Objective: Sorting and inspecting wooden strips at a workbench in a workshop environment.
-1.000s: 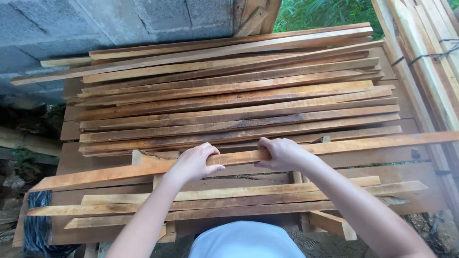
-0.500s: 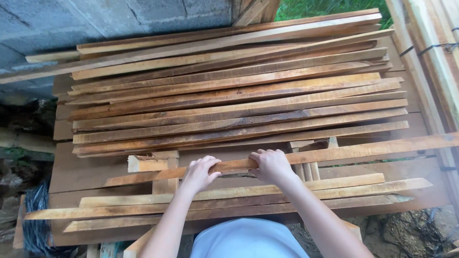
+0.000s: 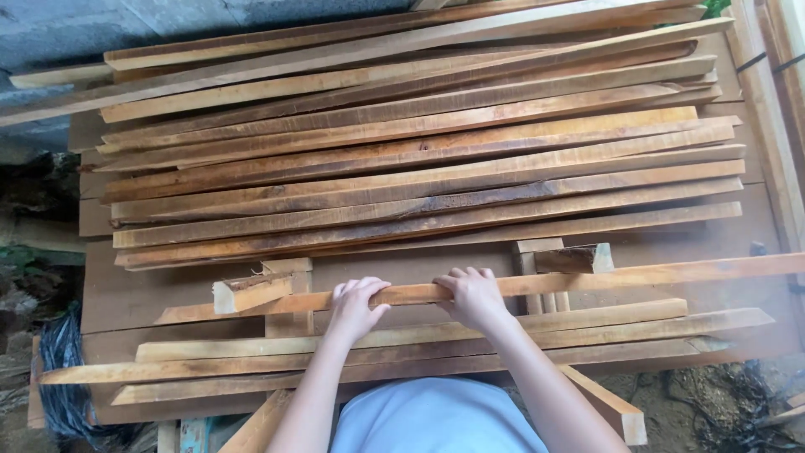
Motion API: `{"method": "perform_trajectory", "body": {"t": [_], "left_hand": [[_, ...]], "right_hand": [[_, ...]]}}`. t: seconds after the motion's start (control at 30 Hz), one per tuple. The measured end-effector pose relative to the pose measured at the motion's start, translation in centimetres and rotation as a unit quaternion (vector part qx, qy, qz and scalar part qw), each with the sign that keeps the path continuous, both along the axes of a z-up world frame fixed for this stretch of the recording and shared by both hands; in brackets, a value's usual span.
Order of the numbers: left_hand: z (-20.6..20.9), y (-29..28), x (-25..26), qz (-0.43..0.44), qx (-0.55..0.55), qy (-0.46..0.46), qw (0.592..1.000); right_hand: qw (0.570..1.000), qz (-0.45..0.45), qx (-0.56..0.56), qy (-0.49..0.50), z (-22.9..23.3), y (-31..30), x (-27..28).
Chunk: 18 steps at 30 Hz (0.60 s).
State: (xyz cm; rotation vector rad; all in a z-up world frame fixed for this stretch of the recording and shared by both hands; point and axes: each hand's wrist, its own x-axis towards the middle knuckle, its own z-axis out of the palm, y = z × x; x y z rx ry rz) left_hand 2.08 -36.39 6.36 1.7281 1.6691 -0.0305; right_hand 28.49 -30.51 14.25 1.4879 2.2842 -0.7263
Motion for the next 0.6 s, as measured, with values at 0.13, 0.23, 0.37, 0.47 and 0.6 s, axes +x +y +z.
{"method": "perform_trajectory", "body": {"t": [0.13,0.23,0.37,0.47,0.6], "left_hand": [[-2.2,-0.3,0.8,-0.001,-0.008,0.023,1.0],[-3.0,-0.1,0.5,-0.002,-0.011,0.038,0.999],[-2.5,0.3,0.4,0.013,-0.027,-0.002,1.0],[-3.4,-0.2,0.3,0.014,-0.032,-0.014,0.999],[-4.3,-3.1,0.5,0.005,-0.042,0.011,0.999]], "right_hand": [[1.0,-0.014,-0.002,0.022,-6.4,-1.1,0.9],[0.997,-0.037,0.013,0.062,-7.5,-1.4,0.6],[0.99,-0.059,0.001,0.129,-6.2,-1.0,0.3],[0.989,-0.062,0.009,0.131,-7.3,-1.7,0.5],[0.99,-0.051,0.003,0.131,-7.7,-4.2,0.9]]}}
